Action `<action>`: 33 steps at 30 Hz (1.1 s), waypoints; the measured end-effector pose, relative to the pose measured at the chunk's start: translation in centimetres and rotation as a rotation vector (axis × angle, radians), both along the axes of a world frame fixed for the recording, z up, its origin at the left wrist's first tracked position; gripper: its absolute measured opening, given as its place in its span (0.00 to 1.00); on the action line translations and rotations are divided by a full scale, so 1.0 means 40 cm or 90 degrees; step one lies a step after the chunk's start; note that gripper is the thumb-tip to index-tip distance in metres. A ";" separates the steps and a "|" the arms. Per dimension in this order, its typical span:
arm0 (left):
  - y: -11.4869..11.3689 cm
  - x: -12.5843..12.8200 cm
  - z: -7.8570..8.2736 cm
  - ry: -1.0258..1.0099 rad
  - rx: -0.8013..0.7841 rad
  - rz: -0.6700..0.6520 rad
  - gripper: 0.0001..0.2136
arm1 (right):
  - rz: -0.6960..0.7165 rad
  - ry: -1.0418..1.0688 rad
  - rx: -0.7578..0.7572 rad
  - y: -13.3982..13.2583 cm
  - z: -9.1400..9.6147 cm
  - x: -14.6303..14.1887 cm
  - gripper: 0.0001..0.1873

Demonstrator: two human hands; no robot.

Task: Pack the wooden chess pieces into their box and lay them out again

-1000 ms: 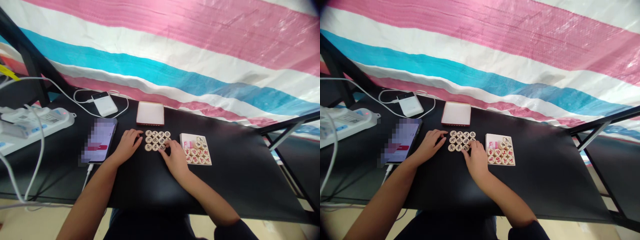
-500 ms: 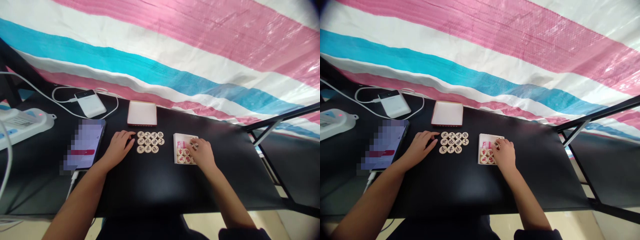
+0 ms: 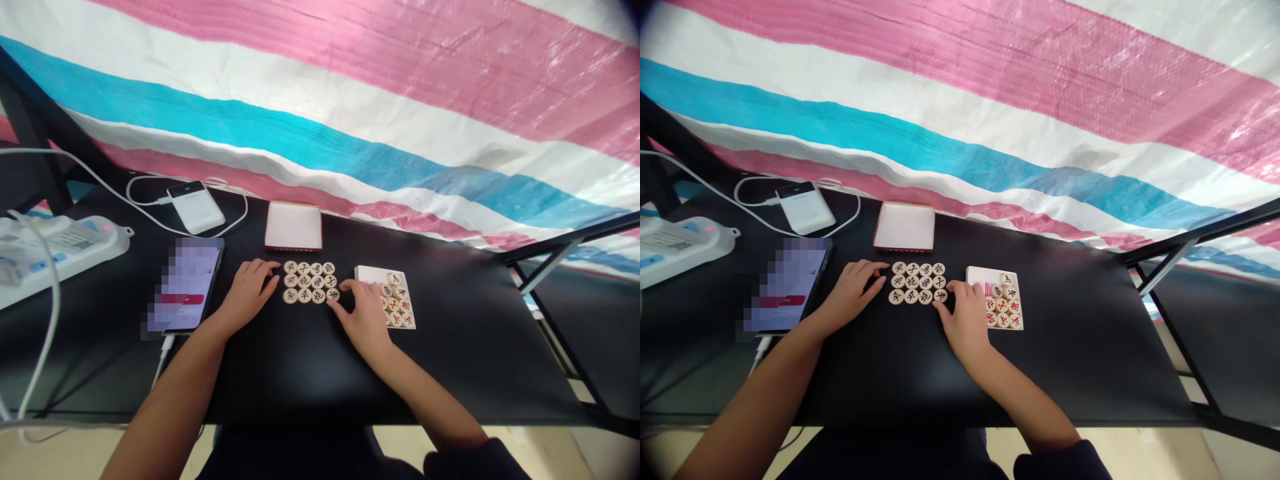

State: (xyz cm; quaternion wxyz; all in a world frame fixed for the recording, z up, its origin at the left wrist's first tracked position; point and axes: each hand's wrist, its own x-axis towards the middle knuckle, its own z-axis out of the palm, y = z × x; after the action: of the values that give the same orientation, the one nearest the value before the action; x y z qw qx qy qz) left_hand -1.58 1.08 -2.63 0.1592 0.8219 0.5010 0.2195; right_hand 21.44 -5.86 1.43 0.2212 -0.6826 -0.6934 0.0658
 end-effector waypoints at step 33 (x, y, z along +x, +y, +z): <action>-0.009 -0.002 0.000 -0.029 -0.003 0.003 0.13 | -0.114 -0.012 -0.011 0.003 0.069 0.074 0.11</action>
State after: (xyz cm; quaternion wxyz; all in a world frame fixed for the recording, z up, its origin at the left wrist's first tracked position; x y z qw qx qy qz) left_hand -1.65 0.73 -2.65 0.1720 0.8150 0.4999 0.2374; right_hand 24.40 -5.74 4.20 0.2136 -0.7444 -0.6311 0.0450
